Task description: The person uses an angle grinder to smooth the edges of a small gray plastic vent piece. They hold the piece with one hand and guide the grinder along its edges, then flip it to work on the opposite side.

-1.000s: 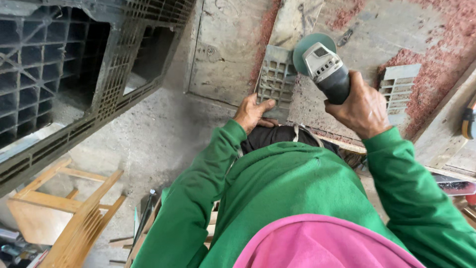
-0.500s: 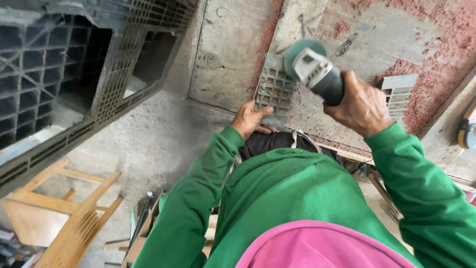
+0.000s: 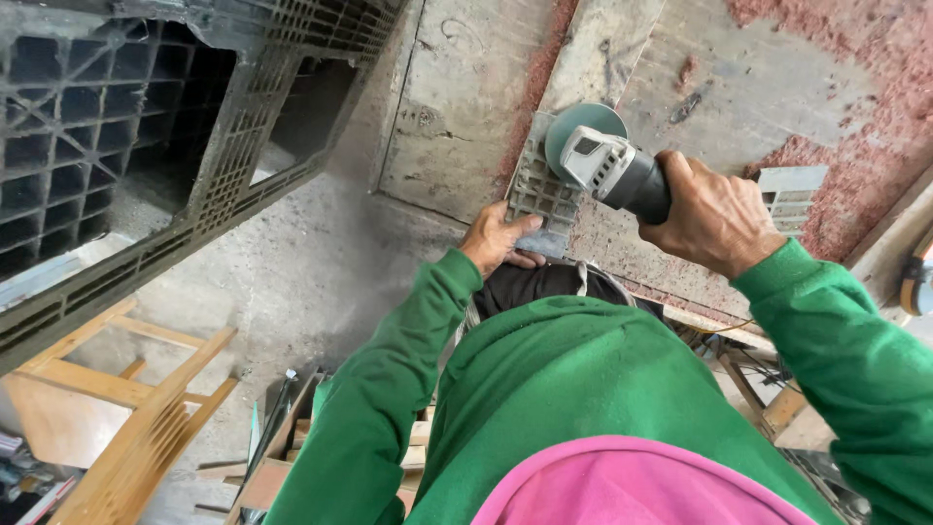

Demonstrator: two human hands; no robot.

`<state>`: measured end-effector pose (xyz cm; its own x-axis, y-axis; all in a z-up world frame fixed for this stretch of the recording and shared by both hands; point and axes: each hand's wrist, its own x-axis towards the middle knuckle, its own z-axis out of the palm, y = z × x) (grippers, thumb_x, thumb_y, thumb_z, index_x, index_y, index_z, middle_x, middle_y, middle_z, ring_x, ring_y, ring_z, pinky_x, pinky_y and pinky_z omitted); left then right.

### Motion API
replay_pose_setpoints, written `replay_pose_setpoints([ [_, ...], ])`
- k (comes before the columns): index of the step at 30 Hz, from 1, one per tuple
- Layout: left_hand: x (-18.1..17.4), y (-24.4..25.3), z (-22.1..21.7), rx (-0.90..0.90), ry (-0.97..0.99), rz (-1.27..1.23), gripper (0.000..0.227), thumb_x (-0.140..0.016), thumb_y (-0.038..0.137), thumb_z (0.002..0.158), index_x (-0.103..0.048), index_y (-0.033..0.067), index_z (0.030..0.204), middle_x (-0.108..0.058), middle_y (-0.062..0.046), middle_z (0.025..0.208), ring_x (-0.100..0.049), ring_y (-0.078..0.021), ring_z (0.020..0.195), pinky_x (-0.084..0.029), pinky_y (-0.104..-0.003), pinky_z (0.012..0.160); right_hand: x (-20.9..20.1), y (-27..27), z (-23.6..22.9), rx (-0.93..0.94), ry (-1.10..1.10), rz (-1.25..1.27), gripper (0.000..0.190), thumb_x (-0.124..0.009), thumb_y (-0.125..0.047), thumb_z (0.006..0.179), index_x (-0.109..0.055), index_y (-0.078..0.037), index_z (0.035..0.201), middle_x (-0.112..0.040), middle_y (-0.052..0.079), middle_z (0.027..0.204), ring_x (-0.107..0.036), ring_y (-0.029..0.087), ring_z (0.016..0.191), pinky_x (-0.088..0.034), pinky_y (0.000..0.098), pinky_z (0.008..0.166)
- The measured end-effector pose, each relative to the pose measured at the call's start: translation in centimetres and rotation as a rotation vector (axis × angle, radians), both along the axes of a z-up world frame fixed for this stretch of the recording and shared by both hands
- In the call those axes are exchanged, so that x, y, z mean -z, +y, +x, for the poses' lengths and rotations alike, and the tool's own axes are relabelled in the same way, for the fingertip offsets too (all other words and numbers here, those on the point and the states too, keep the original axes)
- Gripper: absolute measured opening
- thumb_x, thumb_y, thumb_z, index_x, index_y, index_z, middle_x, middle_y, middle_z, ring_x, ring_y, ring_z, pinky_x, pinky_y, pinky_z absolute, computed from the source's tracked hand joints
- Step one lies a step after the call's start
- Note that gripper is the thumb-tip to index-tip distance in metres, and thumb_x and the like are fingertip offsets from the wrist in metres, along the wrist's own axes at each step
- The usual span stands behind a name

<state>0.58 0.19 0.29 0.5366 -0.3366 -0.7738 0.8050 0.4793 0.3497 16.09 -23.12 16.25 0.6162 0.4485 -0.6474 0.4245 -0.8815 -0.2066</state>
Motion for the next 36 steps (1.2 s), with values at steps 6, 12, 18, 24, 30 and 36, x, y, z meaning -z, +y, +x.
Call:
replay_pose_setpoints([
  [6, -0.2, -0.2, -1.7, -0.006, 0.02, 0.006, 0.041, -0.07, 0.022, 0.092, -0.055, -0.0018, 0.122, -0.071, -0.017, 0.101, -0.075, -0.0298, 0.066, -0.065, -0.04, 0.057, -0.4, 0.2, -0.8, 0.093, 0.08, -0.069, 0.067, -0.077, -0.031, 0.079, -0.051, 0.0, 0.132, -0.069, 0.025, 0.103, -0.073, 0.039, 0.072, -0.06, 0.0491, 0.063],
  [12, -0.2, -0.4, -1.5, -0.015, 0.038, -0.014, 0.041, -0.071, 0.021, 0.094, -0.054, -0.0039, 0.122, -0.071, -0.019, 0.099, -0.074, -0.0307, 0.066, -0.065, -0.04, 0.057, -0.3, -0.3, -0.5, 0.088, -0.021, -0.012, 0.062, -0.078, -0.031, 0.083, -0.052, 0.001, 0.129, -0.07, 0.026, 0.102, -0.071, 0.041, 0.073, -0.057, 0.0519, 0.066],
  [18, 0.2, -0.2, -0.1, -0.012, 0.057, 0.015, 0.041, -0.071, 0.019, 0.092, -0.052, -0.0025, 0.121, -0.071, -0.019, 0.099, -0.074, -0.0317, 0.065, -0.064, -0.041, 0.056, 0.2, -0.1, 0.6, 0.087, 0.06, -0.031, 0.066, -0.076, -0.032, 0.082, -0.051, 0.001, 0.133, -0.071, 0.026, 0.096, -0.072, 0.039, 0.074, -0.058, 0.0501, 0.068],
  [24, 0.2, 0.1, -0.3, -0.007, 0.033, -0.026, 0.041, -0.071, 0.018, 0.094, -0.056, -0.0031, 0.125, -0.072, -0.02, 0.104, -0.074, -0.031, 0.066, -0.064, -0.04, 0.056, -0.2, 0.7, 0.8, -0.024, 0.017, -0.003, 0.064, -0.079, -0.033, 0.076, -0.054, -0.002, 0.127, -0.069, 0.024, 0.101, -0.071, 0.04, 0.073, -0.057, 0.0516, 0.064],
  [30, -0.4, -0.4, -2.3, -0.014, 0.004, -0.006, 0.041, -0.069, 0.019, 0.093, -0.056, -0.003, 0.125, -0.072, -0.018, 0.107, -0.075, -0.0306, 0.067, -0.065, -0.04, 0.058, -0.2, 0.9, 0.7, 0.038, 0.037, -0.088, 0.067, -0.078, -0.033, 0.08, -0.051, -0.001, 0.133, -0.069, 0.023, 0.1, -0.072, 0.038, 0.069, -0.058, 0.0487, 0.06],
  [36, 0.2, -0.3, -1.2, -0.014, -0.001, -0.055, 0.041, -0.07, 0.02, 0.096, -0.057, -0.0031, 0.126, -0.071, -0.02, 0.103, -0.074, -0.0303, 0.068, -0.064, -0.04, 0.06, 0.0, 0.8, 1.5, 0.031, 0.024, -0.075, 0.069, -0.079, -0.031, 0.08, -0.05, 0.002, 0.133, -0.069, 0.024, 0.099, -0.072, 0.035, 0.071, -0.06, 0.0448, 0.057],
])
